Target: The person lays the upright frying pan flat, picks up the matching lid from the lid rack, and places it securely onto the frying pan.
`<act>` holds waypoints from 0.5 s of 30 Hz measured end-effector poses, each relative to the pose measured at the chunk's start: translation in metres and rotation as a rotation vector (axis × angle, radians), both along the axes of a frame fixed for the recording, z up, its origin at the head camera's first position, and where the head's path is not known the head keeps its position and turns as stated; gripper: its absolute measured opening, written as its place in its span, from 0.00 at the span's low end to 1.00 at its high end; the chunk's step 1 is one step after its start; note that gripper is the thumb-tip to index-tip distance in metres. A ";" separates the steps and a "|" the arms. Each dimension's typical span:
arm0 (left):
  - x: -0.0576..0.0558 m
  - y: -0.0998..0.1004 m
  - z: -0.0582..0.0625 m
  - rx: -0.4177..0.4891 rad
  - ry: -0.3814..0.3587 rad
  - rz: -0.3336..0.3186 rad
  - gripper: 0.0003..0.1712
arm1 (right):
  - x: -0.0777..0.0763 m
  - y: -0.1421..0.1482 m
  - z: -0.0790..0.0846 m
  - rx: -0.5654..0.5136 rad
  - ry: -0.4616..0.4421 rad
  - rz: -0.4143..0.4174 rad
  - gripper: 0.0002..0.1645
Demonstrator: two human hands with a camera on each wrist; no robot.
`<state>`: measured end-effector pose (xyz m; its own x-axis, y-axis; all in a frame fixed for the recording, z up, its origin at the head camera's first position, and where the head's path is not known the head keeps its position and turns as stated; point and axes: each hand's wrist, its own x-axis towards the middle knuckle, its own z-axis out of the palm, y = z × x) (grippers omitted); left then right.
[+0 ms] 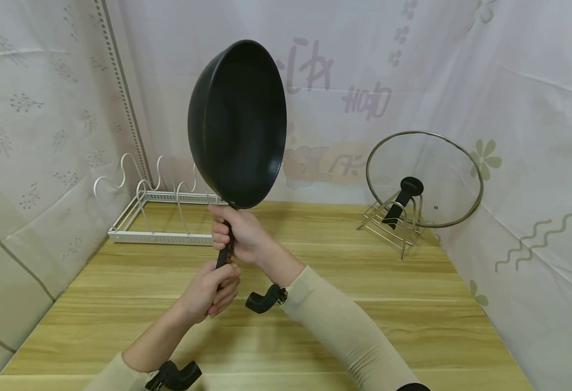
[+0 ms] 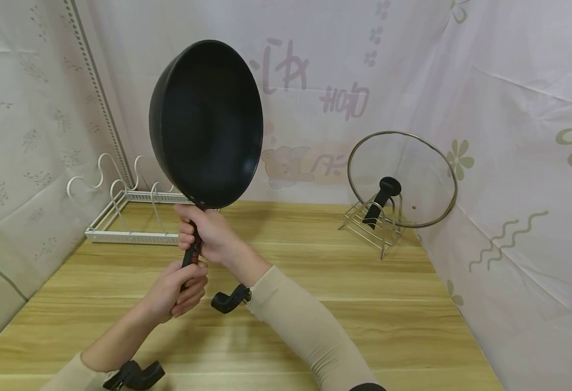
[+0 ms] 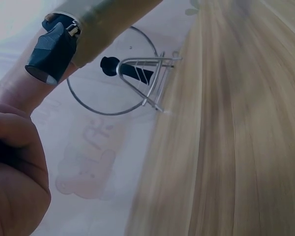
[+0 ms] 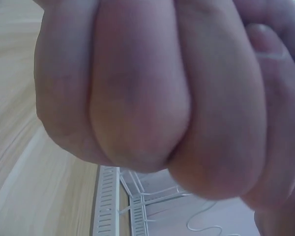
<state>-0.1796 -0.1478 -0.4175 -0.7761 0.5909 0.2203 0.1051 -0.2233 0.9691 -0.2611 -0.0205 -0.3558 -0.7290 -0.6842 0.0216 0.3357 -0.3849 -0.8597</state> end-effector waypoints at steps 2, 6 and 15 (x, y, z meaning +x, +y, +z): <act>-0.001 0.001 0.000 0.017 -0.017 -0.025 0.30 | -0.001 0.001 0.000 -0.003 -0.007 0.002 0.30; -0.002 0.003 0.001 0.050 -0.058 -0.067 0.29 | -0.002 0.004 0.000 -0.013 -0.018 0.003 0.29; -0.005 0.007 0.001 0.125 -0.160 -0.150 0.28 | -0.006 0.010 -0.001 -0.066 -0.044 0.012 0.28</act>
